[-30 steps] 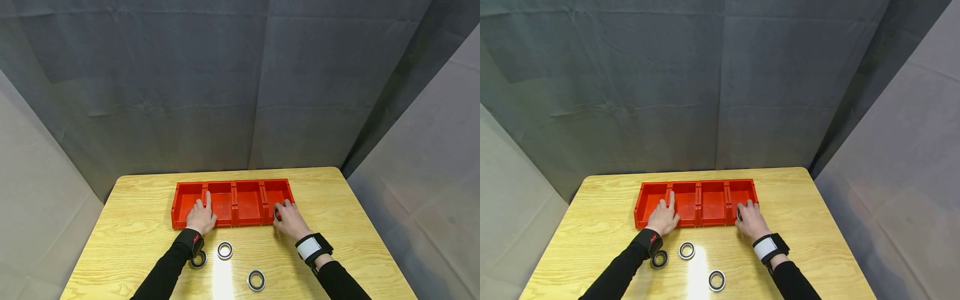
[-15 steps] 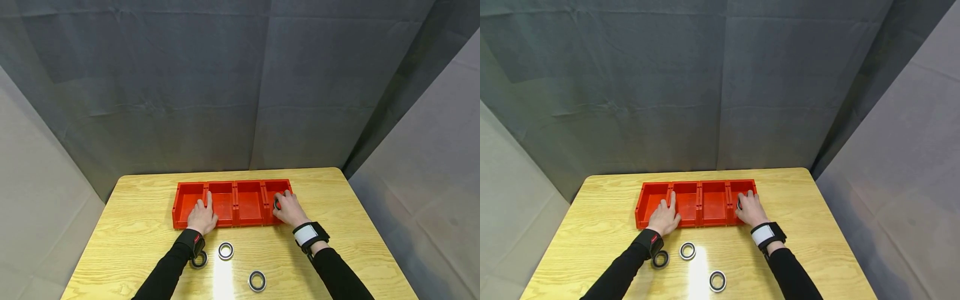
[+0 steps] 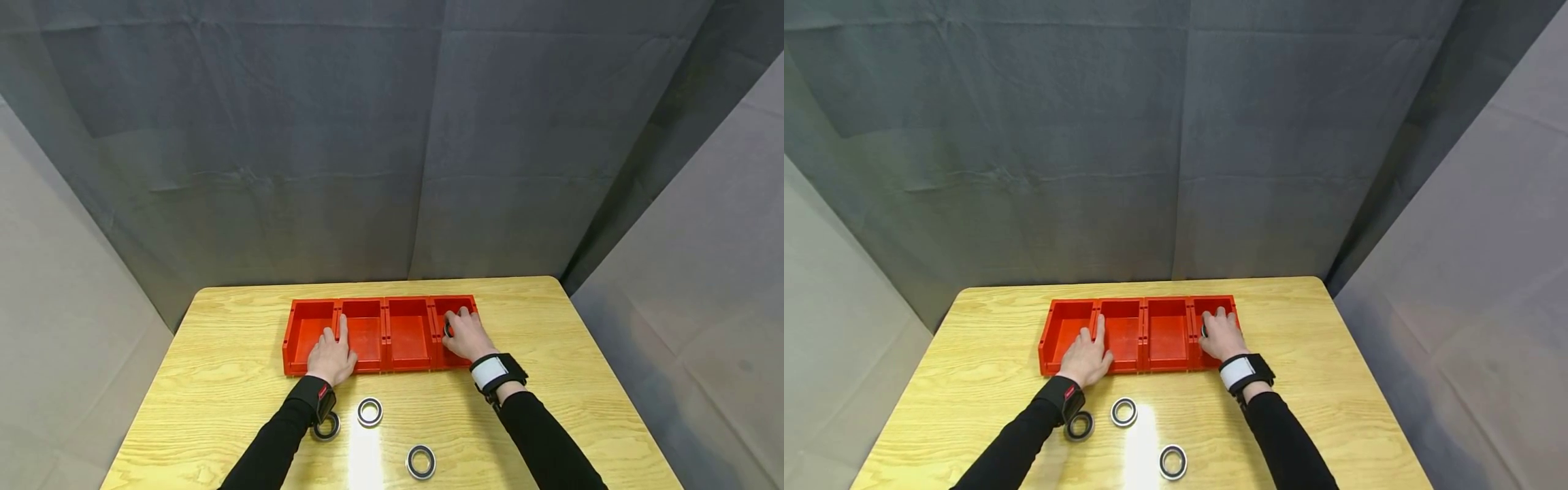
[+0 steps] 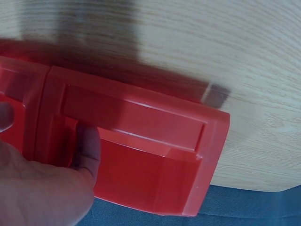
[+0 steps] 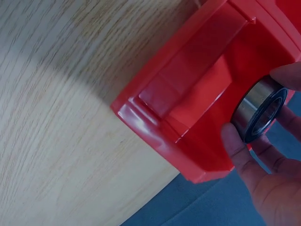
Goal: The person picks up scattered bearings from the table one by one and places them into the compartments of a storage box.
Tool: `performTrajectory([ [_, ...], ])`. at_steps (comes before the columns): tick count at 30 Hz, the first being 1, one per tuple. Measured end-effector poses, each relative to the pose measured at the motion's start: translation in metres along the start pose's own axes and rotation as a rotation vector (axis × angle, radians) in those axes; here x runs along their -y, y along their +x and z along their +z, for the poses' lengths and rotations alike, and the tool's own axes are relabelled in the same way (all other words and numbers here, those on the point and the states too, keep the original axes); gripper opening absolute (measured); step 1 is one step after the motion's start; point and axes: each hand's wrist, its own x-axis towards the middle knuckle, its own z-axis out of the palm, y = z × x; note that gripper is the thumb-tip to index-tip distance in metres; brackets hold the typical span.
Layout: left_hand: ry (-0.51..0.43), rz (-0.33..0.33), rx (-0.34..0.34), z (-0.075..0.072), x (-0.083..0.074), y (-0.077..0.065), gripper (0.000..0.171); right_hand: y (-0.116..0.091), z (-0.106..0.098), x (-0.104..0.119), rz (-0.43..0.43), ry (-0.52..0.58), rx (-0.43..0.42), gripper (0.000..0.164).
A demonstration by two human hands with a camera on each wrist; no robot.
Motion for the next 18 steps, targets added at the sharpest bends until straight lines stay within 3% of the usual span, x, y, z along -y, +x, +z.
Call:
performTrajectory([
  [18, 0.002, 0.0, -0.003, 0.003, 0.002, 0.001, 0.083, 0.013, 0.018, -0.006, 0.035, -0.013, 0.071, 0.042],
])
